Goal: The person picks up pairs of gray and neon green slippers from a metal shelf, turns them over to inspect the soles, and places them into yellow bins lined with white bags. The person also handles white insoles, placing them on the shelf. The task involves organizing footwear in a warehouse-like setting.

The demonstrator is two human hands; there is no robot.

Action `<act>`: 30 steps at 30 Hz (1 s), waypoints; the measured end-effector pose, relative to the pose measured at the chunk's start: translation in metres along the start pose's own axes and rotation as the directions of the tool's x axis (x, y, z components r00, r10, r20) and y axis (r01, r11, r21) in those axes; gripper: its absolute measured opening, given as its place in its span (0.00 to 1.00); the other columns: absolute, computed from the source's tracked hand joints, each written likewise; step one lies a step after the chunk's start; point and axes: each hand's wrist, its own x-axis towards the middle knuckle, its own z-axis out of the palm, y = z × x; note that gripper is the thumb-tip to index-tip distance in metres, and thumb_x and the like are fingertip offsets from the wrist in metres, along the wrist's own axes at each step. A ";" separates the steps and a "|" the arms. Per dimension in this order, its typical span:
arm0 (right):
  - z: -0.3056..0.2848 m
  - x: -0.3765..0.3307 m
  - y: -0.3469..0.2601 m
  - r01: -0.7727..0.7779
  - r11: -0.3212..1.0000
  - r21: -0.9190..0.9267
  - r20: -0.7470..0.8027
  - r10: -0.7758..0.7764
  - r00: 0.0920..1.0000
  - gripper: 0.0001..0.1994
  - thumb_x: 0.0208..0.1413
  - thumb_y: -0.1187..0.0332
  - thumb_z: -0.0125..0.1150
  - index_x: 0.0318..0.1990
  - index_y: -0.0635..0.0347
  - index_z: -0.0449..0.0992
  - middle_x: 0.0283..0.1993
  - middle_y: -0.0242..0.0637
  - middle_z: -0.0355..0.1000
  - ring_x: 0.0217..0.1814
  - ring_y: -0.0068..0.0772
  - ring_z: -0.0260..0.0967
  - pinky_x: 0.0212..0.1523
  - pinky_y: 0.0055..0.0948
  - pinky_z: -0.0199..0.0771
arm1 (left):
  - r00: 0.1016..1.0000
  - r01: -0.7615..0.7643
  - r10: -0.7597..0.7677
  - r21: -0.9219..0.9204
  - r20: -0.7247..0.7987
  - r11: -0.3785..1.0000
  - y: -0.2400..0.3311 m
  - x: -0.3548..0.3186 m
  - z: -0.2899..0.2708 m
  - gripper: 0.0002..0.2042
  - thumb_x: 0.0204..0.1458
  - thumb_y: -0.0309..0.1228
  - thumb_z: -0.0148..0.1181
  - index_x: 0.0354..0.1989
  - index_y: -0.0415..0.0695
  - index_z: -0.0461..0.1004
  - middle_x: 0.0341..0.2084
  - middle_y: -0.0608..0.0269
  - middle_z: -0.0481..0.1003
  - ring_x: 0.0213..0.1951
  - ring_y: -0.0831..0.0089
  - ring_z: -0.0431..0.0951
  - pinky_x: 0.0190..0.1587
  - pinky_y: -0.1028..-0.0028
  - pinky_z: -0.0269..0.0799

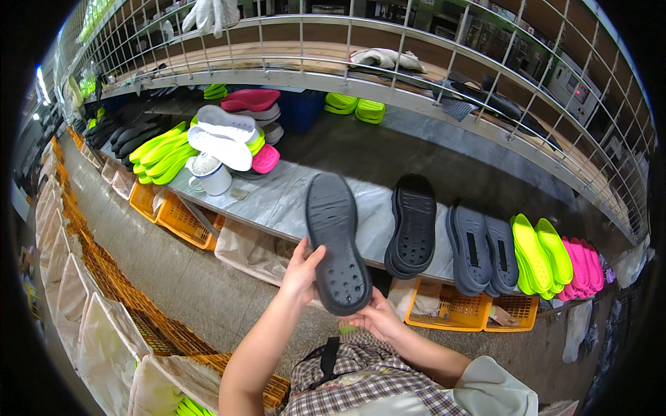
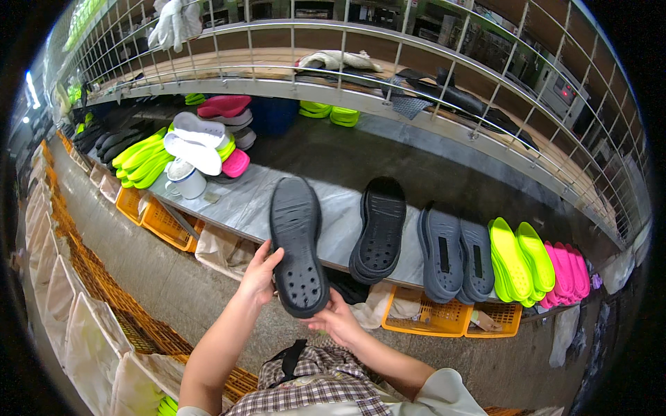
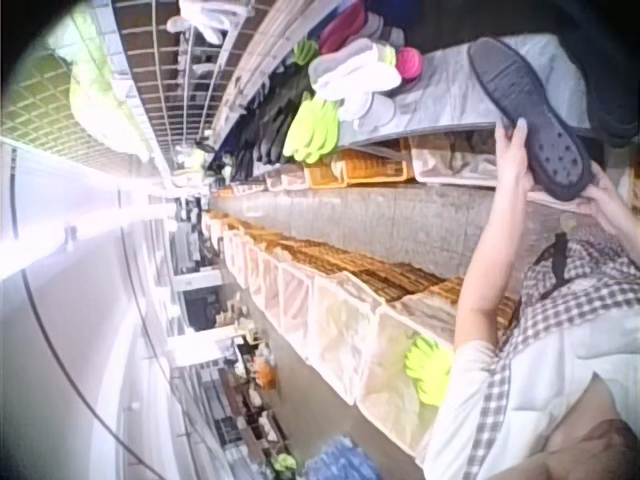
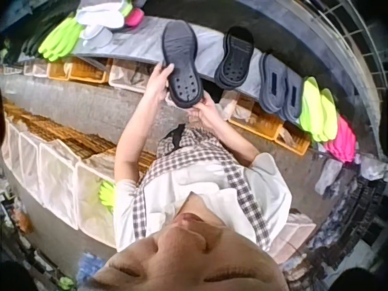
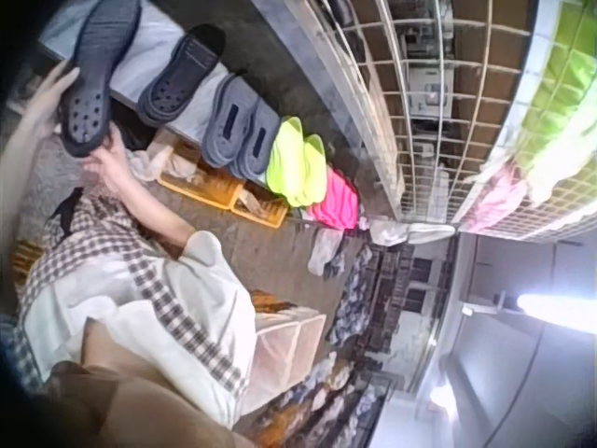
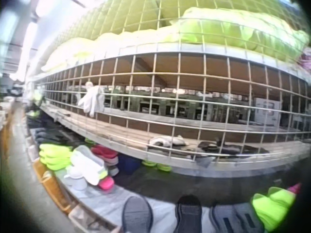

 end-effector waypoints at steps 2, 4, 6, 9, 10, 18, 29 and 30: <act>-0.006 0.009 -0.003 0.051 0.997 0.062 -0.113 -0.044 0.993 0.24 0.54 0.79 0.50 0.58 0.58 0.51 0.50 0.48 0.65 0.44 0.51 0.73 0.36 0.29 0.79 | 1.000 0.009 -0.012 0.172 0.021 0.985 0.000 0.007 0.008 0.38 0.53 0.36 0.59 0.67 0.50 0.42 0.56 0.56 0.62 0.56 0.64 0.64 0.53 0.62 0.62; -0.013 0.017 -0.009 0.067 0.989 0.134 -0.112 -0.052 0.992 0.23 0.54 0.78 0.51 0.57 0.58 0.52 0.51 0.49 0.65 0.46 0.55 0.72 0.36 0.28 0.79 | 0.999 0.028 -0.036 0.236 0.033 0.971 -0.004 0.005 0.006 0.33 0.52 0.41 0.58 0.64 0.51 0.49 0.59 0.59 0.58 0.60 0.66 0.57 0.54 0.55 0.56; -0.016 0.024 -0.013 0.105 0.976 0.189 -0.105 -0.086 0.991 0.23 0.54 0.77 0.52 0.56 0.58 0.53 0.51 0.49 0.65 0.46 0.54 0.72 0.35 0.28 0.78 | 0.995 0.011 -0.036 0.252 0.094 0.968 -0.011 -0.004 -0.010 0.27 0.53 0.40 0.57 0.61 0.51 0.56 0.59 0.63 0.57 0.61 0.70 0.54 0.52 0.54 0.57; -0.016 0.034 -0.012 0.153 0.957 0.247 -0.207 -0.103 0.973 0.24 0.53 0.77 0.53 0.57 0.58 0.54 0.48 0.45 0.66 0.45 0.54 0.72 0.34 0.27 0.77 | 0.997 -0.010 -0.013 0.282 0.078 0.959 -0.026 -0.024 -0.052 0.18 0.55 0.36 0.55 0.53 0.47 0.63 0.51 0.64 0.66 0.51 0.72 0.67 0.47 0.64 0.64; -0.016 0.037 -0.011 0.169 0.948 0.270 -0.260 -0.097 0.961 0.25 0.53 0.78 0.54 0.57 0.58 0.54 0.47 0.43 0.66 0.45 0.54 0.72 0.33 0.27 0.76 | 0.997 -0.005 -0.016 0.280 0.072 0.960 -0.031 -0.031 -0.069 0.17 0.55 0.35 0.55 0.52 0.46 0.64 0.49 0.65 0.69 0.48 0.72 0.69 0.46 0.66 0.65; -0.027 0.049 -0.006 0.308 0.902 0.302 -0.427 -0.161 0.890 0.13 0.56 0.76 0.52 0.48 0.60 0.63 0.47 0.44 0.67 0.44 0.54 0.71 0.32 0.26 0.76 | 0.994 0.010 0.018 0.253 -0.107 0.967 -0.018 -0.131 -0.165 0.14 0.54 0.27 0.55 0.49 0.40 0.67 0.32 0.65 0.72 0.32 0.78 0.72 0.37 0.77 0.68; 0.075 -0.015 -0.045 -0.195 0.968 0.157 -0.034 0.203 0.979 0.11 0.56 0.69 0.52 0.45 0.61 0.70 0.42 0.40 0.72 0.43 0.36 0.71 0.40 0.33 0.73 | 0.549 -0.498 0.653 -0.423 0.522 0.757 0.150 -0.310 -0.138 0.11 0.54 0.38 0.53 0.37 0.45 0.67 0.31 0.58 0.74 0.34 0.63 0.76 0.35 0.65 0.74; 0.088 -0.015 -0.056 -0.185 0.982 0.042 0.052 0.183 0.982 0.10 0.56 0.70 0.51 0.45 0.61 0.70 0.42 0.39 0.72 0.41 0.36 0.72 0.40 0.34 0.73 | 0.572 -0.480 0.633 -0.413 0.521 0.774 0.157 -0.312 -0.141 0.10 0.54 0.38 0.53 0.37 0.45 0.67 0.31 0.58 0.74 0.34 0.64 0.76 0.35 0.66 0.74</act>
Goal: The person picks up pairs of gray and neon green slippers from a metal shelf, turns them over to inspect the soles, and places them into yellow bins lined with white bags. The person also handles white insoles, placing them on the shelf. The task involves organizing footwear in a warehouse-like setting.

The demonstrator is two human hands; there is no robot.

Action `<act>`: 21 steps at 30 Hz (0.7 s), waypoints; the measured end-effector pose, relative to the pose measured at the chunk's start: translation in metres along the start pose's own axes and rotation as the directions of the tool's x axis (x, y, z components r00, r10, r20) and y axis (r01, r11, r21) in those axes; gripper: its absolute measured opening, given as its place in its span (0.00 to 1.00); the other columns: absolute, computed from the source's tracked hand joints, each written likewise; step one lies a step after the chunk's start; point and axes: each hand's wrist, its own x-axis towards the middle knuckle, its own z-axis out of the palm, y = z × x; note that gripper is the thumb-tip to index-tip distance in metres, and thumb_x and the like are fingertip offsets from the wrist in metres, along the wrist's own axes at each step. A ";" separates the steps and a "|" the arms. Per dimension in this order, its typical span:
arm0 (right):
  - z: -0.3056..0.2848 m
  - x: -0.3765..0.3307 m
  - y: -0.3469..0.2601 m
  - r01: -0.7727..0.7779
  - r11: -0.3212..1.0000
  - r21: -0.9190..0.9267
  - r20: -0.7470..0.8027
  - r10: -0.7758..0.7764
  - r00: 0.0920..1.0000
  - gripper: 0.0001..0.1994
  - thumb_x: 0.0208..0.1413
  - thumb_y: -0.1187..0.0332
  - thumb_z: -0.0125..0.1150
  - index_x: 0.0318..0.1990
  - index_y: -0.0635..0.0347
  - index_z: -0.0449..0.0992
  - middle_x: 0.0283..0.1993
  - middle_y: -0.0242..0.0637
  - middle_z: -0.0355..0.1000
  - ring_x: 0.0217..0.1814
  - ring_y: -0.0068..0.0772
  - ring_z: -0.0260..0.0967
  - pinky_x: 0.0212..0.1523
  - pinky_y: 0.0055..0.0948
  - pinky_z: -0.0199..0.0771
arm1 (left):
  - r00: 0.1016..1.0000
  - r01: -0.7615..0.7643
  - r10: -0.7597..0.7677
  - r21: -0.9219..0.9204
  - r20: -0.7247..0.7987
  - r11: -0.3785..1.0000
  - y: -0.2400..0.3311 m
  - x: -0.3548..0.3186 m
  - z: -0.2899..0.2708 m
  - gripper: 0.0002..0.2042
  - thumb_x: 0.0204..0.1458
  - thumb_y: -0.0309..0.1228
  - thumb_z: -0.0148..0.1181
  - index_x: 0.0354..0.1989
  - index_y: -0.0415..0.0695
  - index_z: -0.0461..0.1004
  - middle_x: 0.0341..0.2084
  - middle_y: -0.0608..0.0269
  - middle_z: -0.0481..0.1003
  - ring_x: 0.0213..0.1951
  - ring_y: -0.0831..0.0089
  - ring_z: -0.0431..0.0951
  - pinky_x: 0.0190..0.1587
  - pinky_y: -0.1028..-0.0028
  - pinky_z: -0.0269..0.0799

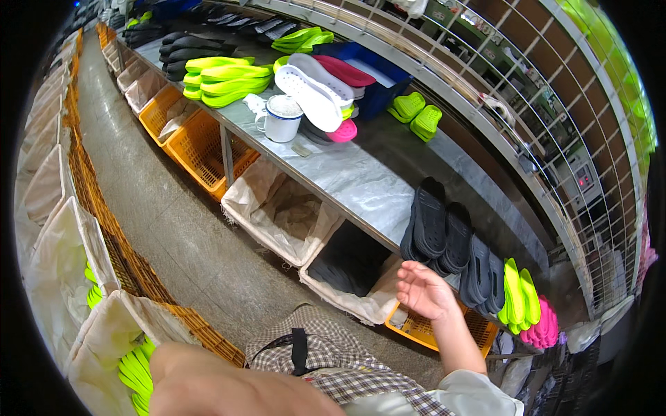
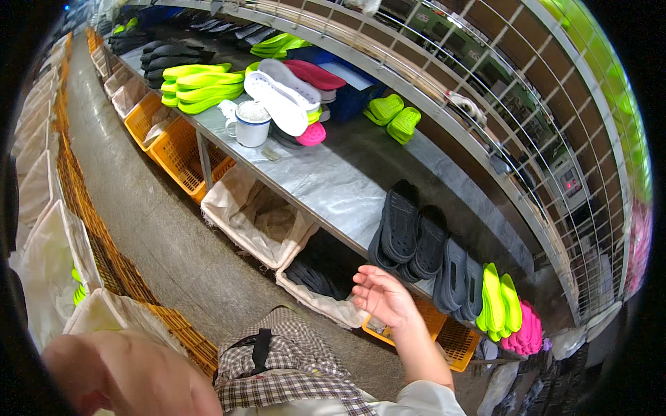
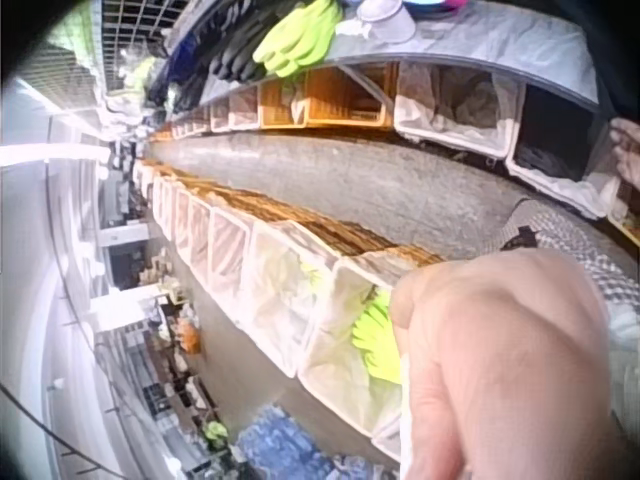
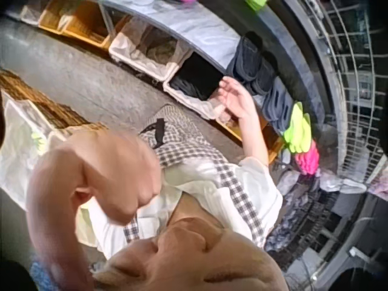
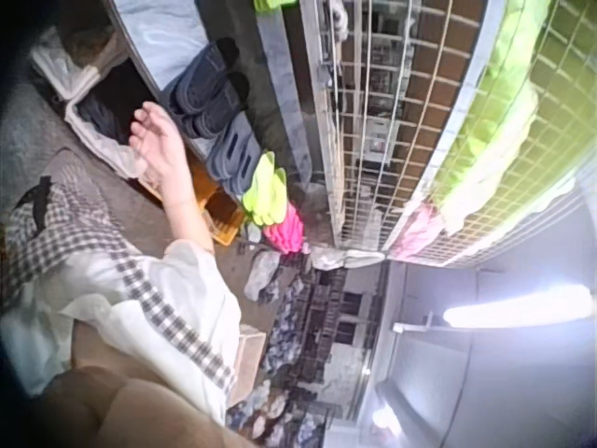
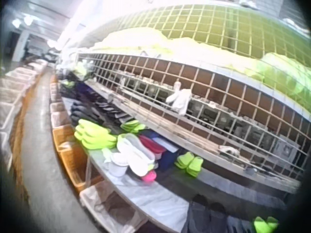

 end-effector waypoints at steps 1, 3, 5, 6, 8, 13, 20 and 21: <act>0.012 0.005 -0.012 0.026 0.996 -0.085 0.016 -0.025 1.000 0.10 0.57 0.70 0.50 0.44 0.60 0.70 0.41 0.39 0.73 0.39 0.35 0.72 0.38 0.34 0.74 | 1.000 -0.018 0.018 0.015 0.004 1.000 0.001 0.004 -0.005 0.10 0.54 0.38 0.53 0.37 0.45 0.67 0.31 0.58 0.74 0.34 0.64 0.76 0.35 0.66 0.74; 0.026 0.029 -0.040 0.080 0.967 -0.241 -0.008 -0.084 0.996 0.08 0.57 0.71 0.51 0.42 0.60 0.70 0.38 0.37 0.73 0.37 0.31 0.72 0.36 0.30 0.74 | 0.997 -0.080 0.078 0.072 0.026 0.994 -0.004 0.015 -0.022 0.10 0.53 0.37 0.53 0.37 0.45 0.67 0.31 0.59 0.74 0.34 0.65 0.76 0.35 0.67 0.74; 0.024 0.069 -0.072 0.122 0.929 -0.348 -0.036 -0.143 0.989 0.05 0.56 0.71 0.51 0.40 0.58 0.70 0.35 0.35 0.72 0.35 0.27 0.71 0.32 0.26 0.74 | 0.991 -0.134 0.131 0.127 0.028 0.983 -0.013 0.030 -0.046 0.09 0.53 0.37 0.53 0.37 0.45 0.68 0.31 0.60 0.74 0.34 0.66 0.76 0.35 0.67 0.74; 0.018 0.094 -0.090 0.138 0.913 -0.383 -0.069 -0.177 0.982 0.05 0.57 0.71 0.51 0.39 0.58 0.70 0.35 0.33 0.72 0.34 0.26 0.71 0.31 0.25 0.74 | 0.988 -0.153 0.152 0.155 0.023 0.976 -0.016 0.037 -0.056 0.09 0.53 0.36 0.53 0.37 0.45 0.68 0.31 0.60 0.74 0.34 0.66 0.76 0.35 0.68 0.74; -0.005 0.157 -0.129 0.192 0.895 -0.401 -0.090 -0.248 0.965 0.05 0.57 0.71 0.50 0.39 0.58 0.70 0.33 0.32 0.72 0.31 0.24 0.71 0.28 0.25 0.73 | 0.982 -0.185 0.187 0.218 0.013 0.958 -0.025 0.055 -0.076 0.09 0.53 0.36 0.53 0.36 0.45 0.68 0.31 0.61 0.74 0.34 0.67 0.75 0.35 0.69 0.74; -0.113 0.333 -0.235 0.305 0.891 -0.336 -0.453 -0.436 0.777 0.11 0.52 0.67 0.57 0.43 0.52 0.70 0.35 0.32 0.73 0.29 0.26 0.69 0.28 0.28 0.67 | 0.972 -0.215 0.235 0.345 -0.018 0.914 -0.038 0.120 -0.119 0.08 0.52 0.35 0.54 0.36 0.46 0.69 0.31 0.63 0.74 0.35 0.69 0.75 0.34 0.70 0.73; -0.244 0.485 -0.340 0.525 0.741 -0.419 -0.682 -0.639 0.357 0.16 0.47 0.61 0.62 0.42 0.55 0.71 0.41 0.38 0.71 0.33 0.31 0.68 0.32 0.36 0.73 | 0.951 -0.235 0.299 0.450 -0.075 0.861 -0.046 0.205 -0.178 0.06 0.52 0.33 0.54 0.35 0.46 0.70 0.31 0.66 0.74 0.35 0.72 0.75 0.34 0.73 0.73; -0.251 0.495 -0.344 0.529 0.748 -0.401 -0.693 -0.625 0.359 0.16 0.47 0.61 0.63 0.42 0.55 0.71 0.42 0.38 0.71 0.33 0.31 0.68 0.33 0.36 0.74 | 0.949 -0.232 0.304 0.468 -0.083 0.853 -0.045 0.213 -0.185 0.06 0.52 0.33 0.54 0.35 0.46 0.70 0.31 0.66 0.74 0.35 0.72 0.74 0.34 0.73 0.73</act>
